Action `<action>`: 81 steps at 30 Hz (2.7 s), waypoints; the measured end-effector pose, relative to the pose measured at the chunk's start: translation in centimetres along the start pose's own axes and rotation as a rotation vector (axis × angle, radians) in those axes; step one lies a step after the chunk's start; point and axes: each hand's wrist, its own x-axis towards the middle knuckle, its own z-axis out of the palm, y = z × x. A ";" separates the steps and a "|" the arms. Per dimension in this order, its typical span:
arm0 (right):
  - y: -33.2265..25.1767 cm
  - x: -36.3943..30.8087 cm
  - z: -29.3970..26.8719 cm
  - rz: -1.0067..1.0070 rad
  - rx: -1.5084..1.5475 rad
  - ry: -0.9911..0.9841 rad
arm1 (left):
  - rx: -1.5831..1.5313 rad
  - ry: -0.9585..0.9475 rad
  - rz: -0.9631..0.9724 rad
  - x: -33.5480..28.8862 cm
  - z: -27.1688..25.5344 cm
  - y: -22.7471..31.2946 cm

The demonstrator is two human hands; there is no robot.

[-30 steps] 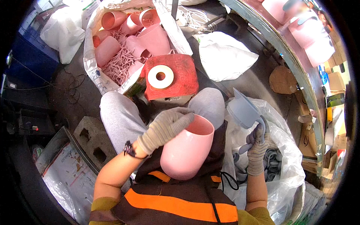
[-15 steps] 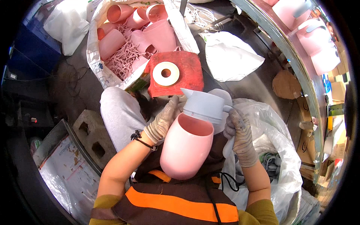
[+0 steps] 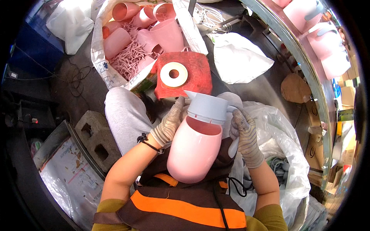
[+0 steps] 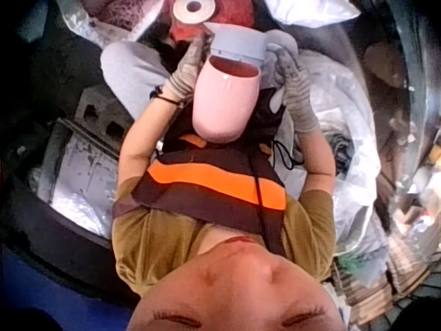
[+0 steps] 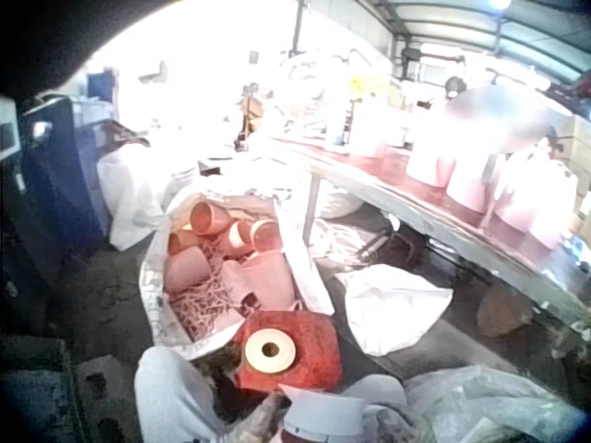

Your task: The person assembles pink water pitchers by fitting grey lids onto the pitcher bodies and placing the finished items on a nearby table.

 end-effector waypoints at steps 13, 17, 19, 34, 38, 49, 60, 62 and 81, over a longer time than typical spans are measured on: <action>3.4 0.6 -1.1 -0.314 -0.305 -0.001 | 0.232 -0.110 0.005 -1.3 1.0 -0.1; 4.1 0.1 -1.3 -0.289 -0.322 0.036 | 0.616 -0.130 0.063 -1.9 1.2 0.2; 4.5 -0.1 -1.3 -0.285 -0.287 0.041 | 0.692 -0.157 0.047 -1.9 0.9 0.4; 5.3 1.0 -1.4 -0.521 -0.611 -0.092 | 0.789 -0.092 0.039 -3.3 -1.8 0.1; 6.6 -0.2 -2.1 -0.252 -0.515 -0.134 | 0.849 -0.085 0.019 -3.9 -0.3 -0.4; 6.6 0.7 -3.0 -0.320 -0.416 -0.115 | 0.995 0.282 0.318 0.3 0.7 8.9; 4.2 0.8 -3.3 -0.102 -0.336 -0.323 | 2.284 0.722 0.314 4.3 -2.5 9.2; 4.5 1.2 -3.9 -0.140 -0.360 -0.345 | 1.704 0.615 0.274 1.4 -3.2 9.0; 4.2 -1.4 -3.6 -0.258 -0.289 -0.284 | 0.378 0.563 -0.312 -10.6 -1.8 -1.9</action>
